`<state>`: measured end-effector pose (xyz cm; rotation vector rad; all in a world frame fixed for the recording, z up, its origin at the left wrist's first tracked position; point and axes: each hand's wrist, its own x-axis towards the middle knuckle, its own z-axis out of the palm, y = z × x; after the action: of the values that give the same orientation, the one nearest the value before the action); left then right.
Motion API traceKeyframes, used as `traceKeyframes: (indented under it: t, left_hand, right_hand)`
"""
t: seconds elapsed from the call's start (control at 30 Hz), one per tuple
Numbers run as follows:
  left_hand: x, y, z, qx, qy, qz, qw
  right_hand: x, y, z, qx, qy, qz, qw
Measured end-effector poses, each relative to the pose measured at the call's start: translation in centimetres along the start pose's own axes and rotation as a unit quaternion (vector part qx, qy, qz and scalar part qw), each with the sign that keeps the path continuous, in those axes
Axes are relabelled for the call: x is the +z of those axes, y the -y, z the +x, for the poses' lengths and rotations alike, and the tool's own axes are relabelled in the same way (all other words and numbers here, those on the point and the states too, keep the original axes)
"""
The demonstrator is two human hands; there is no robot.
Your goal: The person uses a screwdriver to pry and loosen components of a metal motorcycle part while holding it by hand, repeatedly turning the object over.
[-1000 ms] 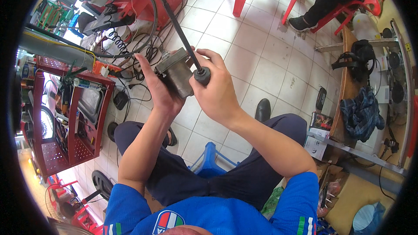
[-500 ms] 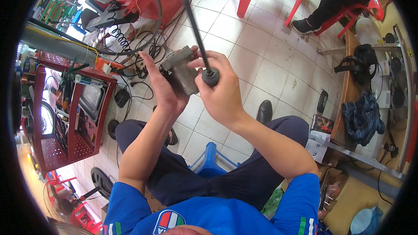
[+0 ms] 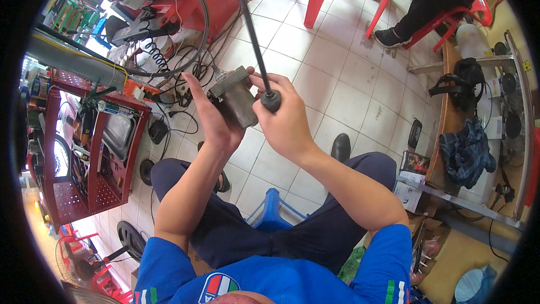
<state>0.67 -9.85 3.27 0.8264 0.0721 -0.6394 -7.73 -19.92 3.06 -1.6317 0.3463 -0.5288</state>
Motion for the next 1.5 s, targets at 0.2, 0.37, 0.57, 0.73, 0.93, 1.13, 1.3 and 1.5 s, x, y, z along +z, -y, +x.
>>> traceKeyframes:
  t: [0.2, 0.37, 0.57, 0.73, 0.93, 1.13, 1.3, 1.5]
  left_hand:
    - [-0.3, 0.0, 0.2, 0.001, -0.001, -0.012, 1.0]
    - [-0.4, -0.2, 0.2, -0.01, 0.008, -0.006, 1.0]
    - [-0.2, 0.1, 0.2, -0.021, -0.014, -0.02, 0.999]
    - [-0.3, 0.0, 0.1, -0.009, 0.005, -0.004, 1.0]
    - [-0.2, -0.2, 0.1, -0.005, -0.004, -0.012, 1.0]
    - [-1.5, 0.8, 0.8, -0.002, 0.001, -0.004, 1.0]
    - [-1.5, 0.7, 0.3, -0.016, 0.042, -0.001, 0.999]
    - [-0.8, 0.4, 0.6, -0.007, -0.022, -0.007, 1.0]
  right_hand:
    - [0.1, 0.9, 0.2, 0.054, -0.006, -0.01, 0.998]
    - [-0.4, 0.2, 0.2, -0.015, -0.012, -0.059, 0.998]
    - [-0.2, 0.7, 0.3, 0.036, -0.014, -0.033, 0.999]
    - [-0.2, 0.3, 0.2, 0.013, 0.013, -0.028, 0.999]
    - [0.0, 1.8, -0.2, -0.018, -0.01, -0.01, 1.0]
    - [0.7, 0.9, -1.2, -0.141, 0.057, -0.112, 0.982]
    - [0.7, 0.3, -1.3, -0.158, 0.082, -0.144, 0.973]
    - [0.6, 0.7, -0.7, -0.113, 0.001, -0.109, 0.988]
